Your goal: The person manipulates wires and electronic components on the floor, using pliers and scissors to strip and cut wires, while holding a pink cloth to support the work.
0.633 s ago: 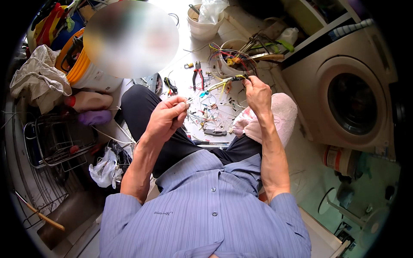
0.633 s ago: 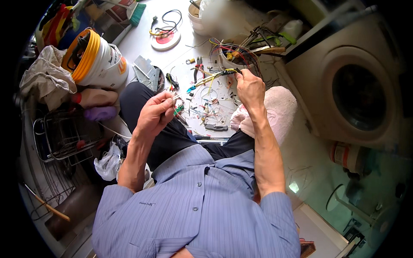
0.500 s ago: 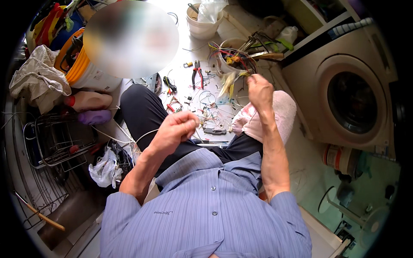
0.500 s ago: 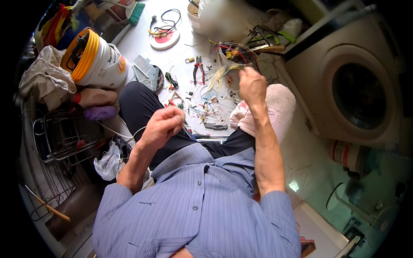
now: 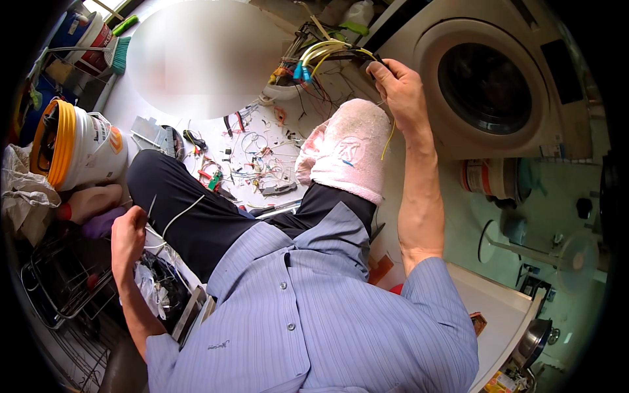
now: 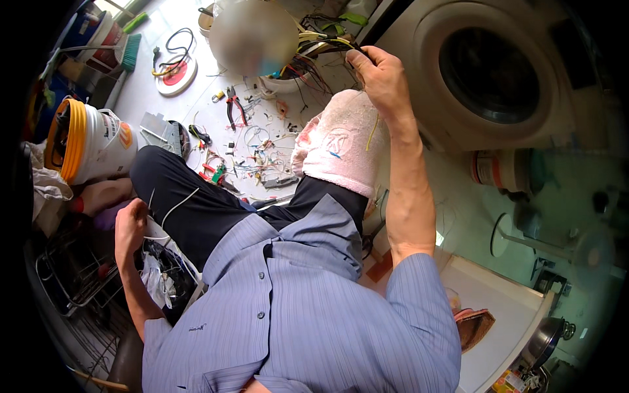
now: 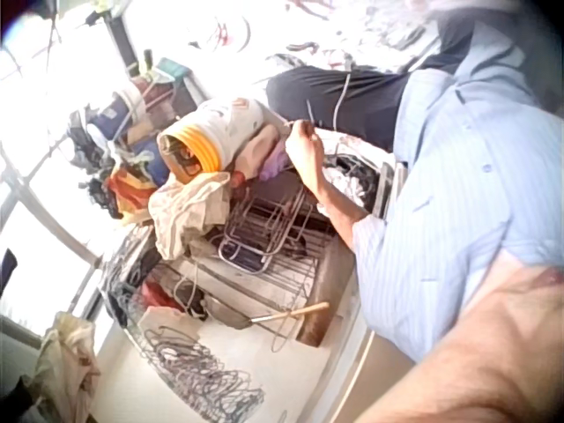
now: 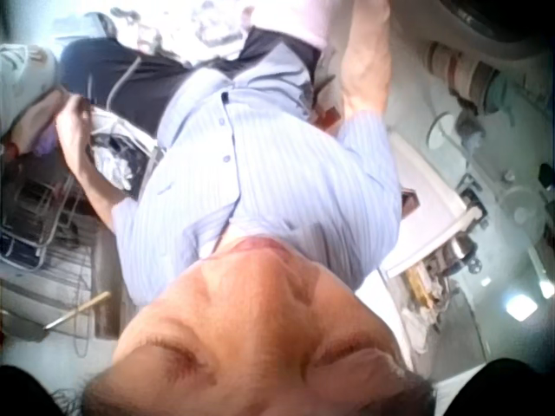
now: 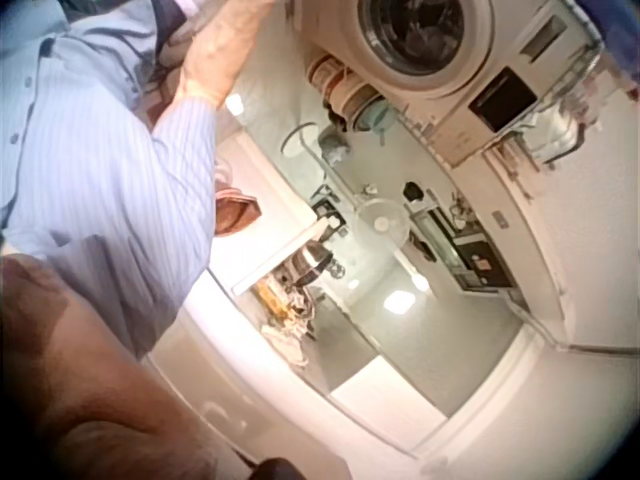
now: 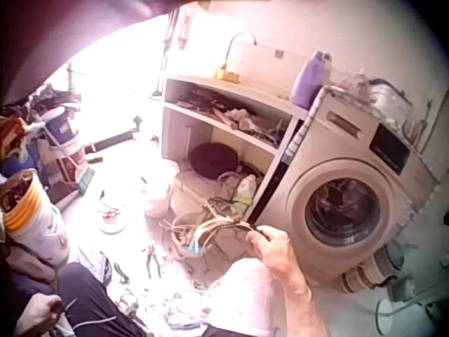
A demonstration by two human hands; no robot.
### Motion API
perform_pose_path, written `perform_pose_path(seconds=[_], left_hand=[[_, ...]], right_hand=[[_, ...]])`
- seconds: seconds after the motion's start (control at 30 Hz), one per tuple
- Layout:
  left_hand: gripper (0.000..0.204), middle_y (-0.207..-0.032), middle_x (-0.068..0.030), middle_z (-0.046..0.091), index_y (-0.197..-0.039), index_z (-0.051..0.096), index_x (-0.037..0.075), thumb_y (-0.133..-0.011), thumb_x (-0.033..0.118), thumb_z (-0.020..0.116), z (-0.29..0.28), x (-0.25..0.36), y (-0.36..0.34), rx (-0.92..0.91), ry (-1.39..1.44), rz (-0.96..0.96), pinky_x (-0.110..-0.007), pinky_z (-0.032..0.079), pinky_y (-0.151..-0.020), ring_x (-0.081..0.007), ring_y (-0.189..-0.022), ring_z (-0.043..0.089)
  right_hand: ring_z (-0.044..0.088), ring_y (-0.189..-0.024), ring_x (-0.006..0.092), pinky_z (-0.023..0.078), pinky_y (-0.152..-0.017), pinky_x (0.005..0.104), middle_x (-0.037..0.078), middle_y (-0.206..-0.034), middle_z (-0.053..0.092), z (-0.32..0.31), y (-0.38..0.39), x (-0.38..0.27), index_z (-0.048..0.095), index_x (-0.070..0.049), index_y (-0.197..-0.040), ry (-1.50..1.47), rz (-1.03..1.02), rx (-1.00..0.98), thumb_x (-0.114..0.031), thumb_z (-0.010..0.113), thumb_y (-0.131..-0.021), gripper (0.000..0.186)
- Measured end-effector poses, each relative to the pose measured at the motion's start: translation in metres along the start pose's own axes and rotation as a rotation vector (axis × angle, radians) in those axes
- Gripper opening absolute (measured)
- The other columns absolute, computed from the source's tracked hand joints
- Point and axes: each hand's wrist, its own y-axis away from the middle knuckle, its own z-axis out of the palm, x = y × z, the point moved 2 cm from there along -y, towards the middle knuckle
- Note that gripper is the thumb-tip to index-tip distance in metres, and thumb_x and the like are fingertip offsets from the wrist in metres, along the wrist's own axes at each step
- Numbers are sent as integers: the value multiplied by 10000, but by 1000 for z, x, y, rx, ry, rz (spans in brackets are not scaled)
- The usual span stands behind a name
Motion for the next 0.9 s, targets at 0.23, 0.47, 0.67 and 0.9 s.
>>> perform_pose_path(seconds=[0.23,0.47,0.67,0.9], left_hand=[[312,-1134,-183,657,-1023,665,-6,-715,5,713,-3,0,23,-12,-604,190,-444,501,-949,-363,-1144,580],[298,-1063,-143,700,-1110,669,37,-832,-66,657,45,213,-7,-59,402,586,-367,555,-849,-295,-961,688],[278,-1150,-125,649,-1095,655,33,-842,144,683,173,319,-26,-64,303,1111,-406,470,-977,-300,-1166,585],[485,-1306,-243,564,-1227,577,-22,-923,353,617,212,210,-139,62,333,326,-434,448,-1026,-407,-1251,506]], right_hand=[[342,-478,9,253,-430,192,-72,-594,470,16,-5,6,664,-17,-902,-435,39,27,-201,627,-985,205],[348,-486,40,254,-440,215,-50,-596,447,47,-24,-33,648,9,-918,-617,-118,-4,-196,626,-989,218],[590,-608,148,467,-534,312,27,-660,630,31,-28,-49,712,-87,-933,-321,-100,-95,-274,676,-944,191],[394,-517,13,293,-458,201,-63,-611,499,18,5,-39,660,-1,-869,-451,-201,79,-141,662,-956,165]])
